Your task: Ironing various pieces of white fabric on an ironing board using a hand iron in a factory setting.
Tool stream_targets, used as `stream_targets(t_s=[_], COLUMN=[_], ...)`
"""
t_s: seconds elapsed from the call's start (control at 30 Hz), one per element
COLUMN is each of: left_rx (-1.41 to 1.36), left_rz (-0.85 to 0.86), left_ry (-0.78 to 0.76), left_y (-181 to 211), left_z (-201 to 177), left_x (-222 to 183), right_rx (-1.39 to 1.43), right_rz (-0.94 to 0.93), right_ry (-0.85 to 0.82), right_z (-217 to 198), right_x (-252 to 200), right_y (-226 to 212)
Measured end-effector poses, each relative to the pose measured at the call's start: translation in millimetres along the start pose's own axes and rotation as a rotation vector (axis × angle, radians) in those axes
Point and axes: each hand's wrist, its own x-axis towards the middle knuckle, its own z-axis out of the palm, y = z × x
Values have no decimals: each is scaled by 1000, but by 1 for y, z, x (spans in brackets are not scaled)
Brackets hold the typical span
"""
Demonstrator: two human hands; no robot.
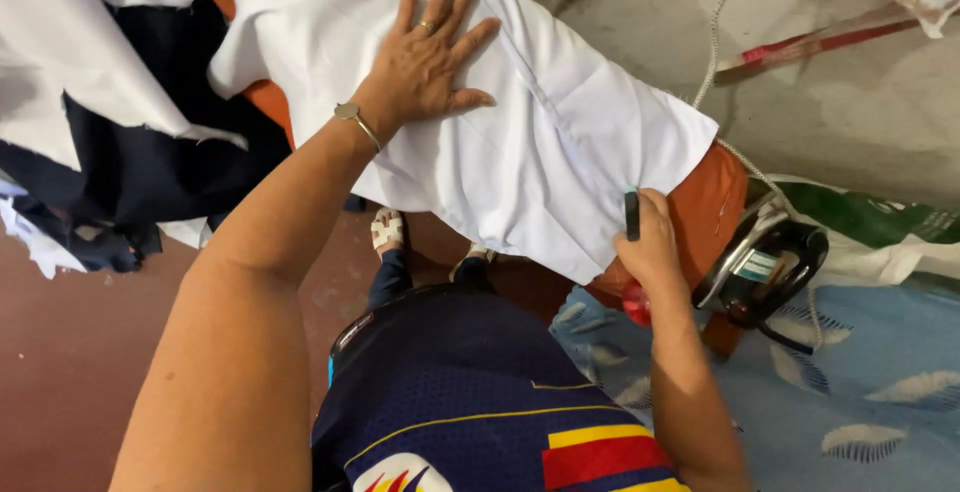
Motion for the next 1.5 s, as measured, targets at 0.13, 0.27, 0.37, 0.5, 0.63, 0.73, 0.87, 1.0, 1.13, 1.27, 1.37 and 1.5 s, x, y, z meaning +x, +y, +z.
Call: stream_targets(t_s=[0.13,0.27,0.37,0.5,0.63,0.73,0.87,1.0,1.13,1.27,1.37,1.5], left_rx=[5,10,-37,56,3,-186,-236,-563,-1495,-1897,-1790,-1772], left_rz=[-34,-45,-109,-133,-131,86,79,-726,-1078,-1098,-1192,-1324], left_ry=[-32,3,13,88,158,248,181,424,299,484,578,661], left_y=[-1,-2,-2,-4,27,97,108,61,74,93,94,91], left_z=[-1,3,9,23,2,-1,52,29,51,61,40,78], left_x=[6,26,45,51,23,-48,-159,-210,-215,-192,-192,-201], right_rx=[29,-181,-141,-145,32,302,805,1096,1289,1516,1371,1217], right_rz=[314,-44,106,-311,-349,-150,348,374,217,45,61,278], right_ry=[-105,178,141,386,373,258,40,101,-2,-155,-129,92], right_z=[-43,-39,-67,-73,-76,-62,-37,-15,12,9,-8,-15], right_x=[14,64,90,96,40,-17,-81,-102,-75,-54,-50,-57], right_y=[-62,39,17,24,-12,-26,-31,8,28,28,7,-10])
